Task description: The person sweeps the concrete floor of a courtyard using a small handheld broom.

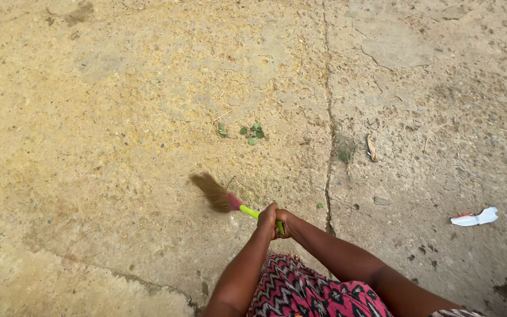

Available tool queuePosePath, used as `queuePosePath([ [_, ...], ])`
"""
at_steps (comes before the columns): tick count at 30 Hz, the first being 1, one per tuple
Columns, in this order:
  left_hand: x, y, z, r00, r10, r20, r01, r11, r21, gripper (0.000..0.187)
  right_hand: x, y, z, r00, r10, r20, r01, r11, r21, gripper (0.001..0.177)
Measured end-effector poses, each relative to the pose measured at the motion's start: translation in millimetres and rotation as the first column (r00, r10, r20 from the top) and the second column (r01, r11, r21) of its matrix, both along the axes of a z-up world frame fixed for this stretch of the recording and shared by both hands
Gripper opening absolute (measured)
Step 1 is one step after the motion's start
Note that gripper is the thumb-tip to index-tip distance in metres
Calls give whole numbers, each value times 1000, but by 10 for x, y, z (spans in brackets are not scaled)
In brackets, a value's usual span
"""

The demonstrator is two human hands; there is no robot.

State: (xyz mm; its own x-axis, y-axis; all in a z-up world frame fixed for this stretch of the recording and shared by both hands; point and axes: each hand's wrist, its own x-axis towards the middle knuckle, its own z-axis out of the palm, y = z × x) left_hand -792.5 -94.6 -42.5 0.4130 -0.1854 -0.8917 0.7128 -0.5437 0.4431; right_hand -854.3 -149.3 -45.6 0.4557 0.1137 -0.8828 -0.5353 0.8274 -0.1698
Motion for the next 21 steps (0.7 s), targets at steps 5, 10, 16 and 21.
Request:
queuePosePath([
  [5, -364, -521, 38, 940, -332, -79, 322, 940, -115, 47, -445, -342, 120, 958, -286, 17, 287, 955, -80, 32],
  [10, -648, -1017, 147, 888, -459, -33, 446, 876, -187, 38, -739, -706, 253, 834, -551, 29, 537, 799, -272, 31],
  [16, -305, -1135, 174, 913, -403, 63, 395, 836, -381, 37, -386, -864, 263, 828, -554, 81, 543, 759, -360, 33],
  [21, 236, -810, 155, 962, -172, 209, 233, 920, -314, 40, 188, -787, 207, 941, -288, 180, 334, 881, -334, 30],
])
